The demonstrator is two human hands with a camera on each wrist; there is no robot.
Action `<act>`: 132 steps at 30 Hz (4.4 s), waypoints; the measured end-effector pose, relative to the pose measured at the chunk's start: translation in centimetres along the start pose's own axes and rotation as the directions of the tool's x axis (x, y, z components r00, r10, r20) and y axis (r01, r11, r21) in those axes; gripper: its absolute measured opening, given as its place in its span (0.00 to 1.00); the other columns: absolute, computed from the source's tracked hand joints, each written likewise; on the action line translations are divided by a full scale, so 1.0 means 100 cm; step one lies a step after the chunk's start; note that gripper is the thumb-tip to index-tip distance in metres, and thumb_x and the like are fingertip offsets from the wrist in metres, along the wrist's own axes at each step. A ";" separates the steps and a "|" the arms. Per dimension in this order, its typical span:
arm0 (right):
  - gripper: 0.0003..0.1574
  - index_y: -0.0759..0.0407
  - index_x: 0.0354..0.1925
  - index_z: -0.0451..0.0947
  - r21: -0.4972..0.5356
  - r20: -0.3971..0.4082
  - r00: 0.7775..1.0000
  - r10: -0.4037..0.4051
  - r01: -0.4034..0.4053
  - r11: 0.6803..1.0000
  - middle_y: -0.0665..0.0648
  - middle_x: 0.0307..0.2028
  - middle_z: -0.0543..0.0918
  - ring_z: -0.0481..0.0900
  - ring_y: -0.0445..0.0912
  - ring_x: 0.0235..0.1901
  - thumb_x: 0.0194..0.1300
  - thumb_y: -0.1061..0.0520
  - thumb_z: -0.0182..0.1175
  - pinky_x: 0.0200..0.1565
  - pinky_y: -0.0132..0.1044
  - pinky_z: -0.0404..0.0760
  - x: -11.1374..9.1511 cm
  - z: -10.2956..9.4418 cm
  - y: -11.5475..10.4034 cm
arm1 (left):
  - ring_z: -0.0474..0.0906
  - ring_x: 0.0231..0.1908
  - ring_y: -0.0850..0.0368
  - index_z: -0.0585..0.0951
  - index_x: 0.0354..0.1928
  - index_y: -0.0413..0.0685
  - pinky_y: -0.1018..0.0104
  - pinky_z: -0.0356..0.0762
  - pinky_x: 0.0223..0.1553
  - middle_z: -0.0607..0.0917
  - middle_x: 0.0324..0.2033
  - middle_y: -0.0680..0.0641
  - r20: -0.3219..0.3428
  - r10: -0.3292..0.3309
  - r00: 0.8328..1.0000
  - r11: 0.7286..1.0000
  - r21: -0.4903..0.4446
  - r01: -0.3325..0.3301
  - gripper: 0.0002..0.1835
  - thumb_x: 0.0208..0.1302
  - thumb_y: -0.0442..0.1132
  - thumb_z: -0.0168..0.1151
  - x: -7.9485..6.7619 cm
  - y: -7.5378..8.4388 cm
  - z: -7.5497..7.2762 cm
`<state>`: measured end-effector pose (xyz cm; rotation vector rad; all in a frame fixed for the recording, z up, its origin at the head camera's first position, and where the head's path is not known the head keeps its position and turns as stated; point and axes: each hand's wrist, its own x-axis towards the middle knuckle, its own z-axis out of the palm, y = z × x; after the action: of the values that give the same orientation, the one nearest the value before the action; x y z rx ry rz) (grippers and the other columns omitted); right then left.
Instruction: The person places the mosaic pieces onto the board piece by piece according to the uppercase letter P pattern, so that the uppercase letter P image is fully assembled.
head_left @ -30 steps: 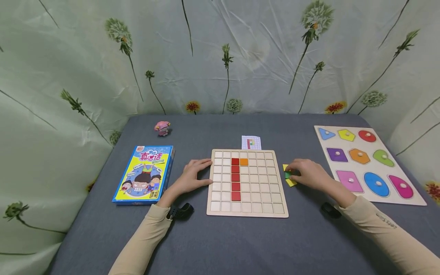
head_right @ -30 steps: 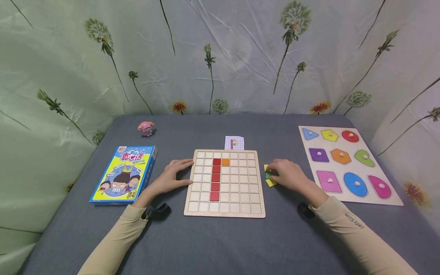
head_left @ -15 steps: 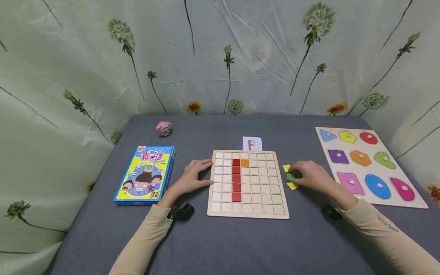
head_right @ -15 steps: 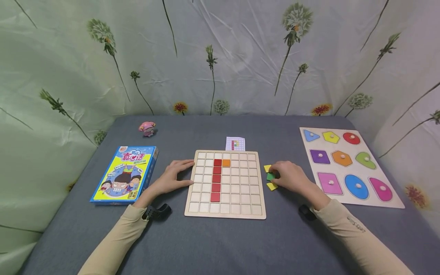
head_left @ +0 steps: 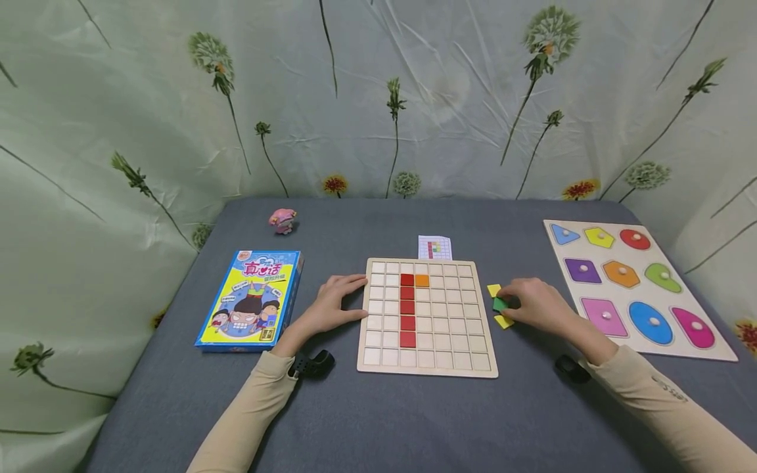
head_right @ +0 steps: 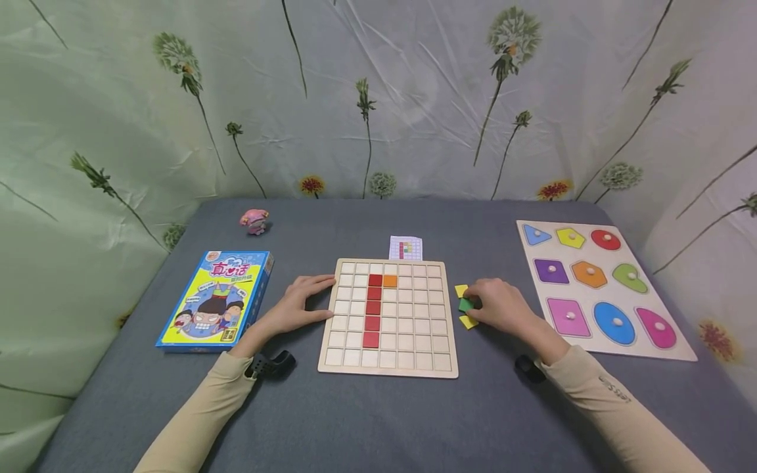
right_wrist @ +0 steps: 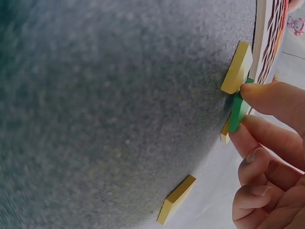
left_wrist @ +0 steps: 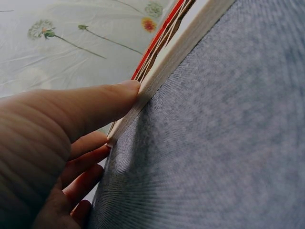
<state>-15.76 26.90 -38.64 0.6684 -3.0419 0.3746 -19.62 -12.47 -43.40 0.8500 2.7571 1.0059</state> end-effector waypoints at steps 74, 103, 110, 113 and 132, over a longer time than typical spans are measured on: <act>0.11 0.56 0.37 0.85 0.021 -0.011 0.979 -0.202 0.202 0.979 0.52 0.34 0.84 0.77 0.40 0.31 0.52 0.57 0.67 0.30 0.32 0.73 0.045 0.014 -0.065 | 0.62 0.61 0.44 0.68 0.65 0.44 0.43 0.56 0.57 0.69 0.66 0.42 -0.006 0.006 1.000 1.000 -0.001 -0.006 0.36 0.54 0.46 0.67 0.001 -0.001 0.000; 0.08 0.54 0.33 0.84 0.012 -0.021 0.957 -0.288 0.289 0.957 0.49 0.30 0.83 0.75 0.38 0.29 0.50 0.57 0.67 0.31 0.31 0.73 0.061 0.020 -0.083 | 0.62 0.62 0.44 0.68 0.65 0.44 0.42 0.56 0.58 0.69 0.66 0.42 -0.002 -0.003 1.000 1.000 0.002 0.003 0.36 0.54 0.46 0.67 0.000 -0.002 -0.001; 0.08 0.54 0.33 0.84 0.001 -0.016 0.955 -0.297 0.297 0.955 0.49 0.30 0.83 0.76 0.38 0.29 0.51 0.57 0.67 0.32 0.32 0.74 0.064 0.023 -0.086 | 0.61 0.62 0.43 0.68 0.65 0.44 0.42 0.56 0.59 0.69 0.66 0.42 0.002 -0.005 1.000 1.000 0.001 0.005 0.36 0.54 0.46 0.67 0.001 -0.003 -0.001; 0.07 0.54 0.32 0.84 0.007 -0.009 0.955 -0.297 0.297 0.955 0.49 0.28 0.82 0.73 0.37 0.27 0.50 0.58 0.66 0.30 0.30 0.72 0.064 0.023 -0.087 | 0.61 0.62 0.44 0.68 0.65 0.44 0.42 0.55 0.59 0.69 0.66 0.42 0.005 -0.007 1.000 1.000 0.002 0.007 0.36 0.54 0.46 0.67 0.001 -0.003 -0.001; 0.09 0.55 0.34 0.85 0.019 0.007 0.953 -0.304 0.304 0.953 0.51 0.30 0.81 0.72 0.37 0.27 0.50 0.60 0.65 0.29 0.29 0.71 0.068 0.027 -0.091 | 0.61 0.62 0.44 0.68 0.66 0.44 0.43 0.55 0.59 0.69 0.66 0.42 0.003 -0.008 1.000 1.000 0.001 0.008 0.36 0.54 0.46 0.67 0.001 -0.002 0.000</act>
<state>-18.02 15.42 -38.79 1.1216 -2.8785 0.3900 -19.83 -12.56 -43.47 0.8386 2.7568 1.0011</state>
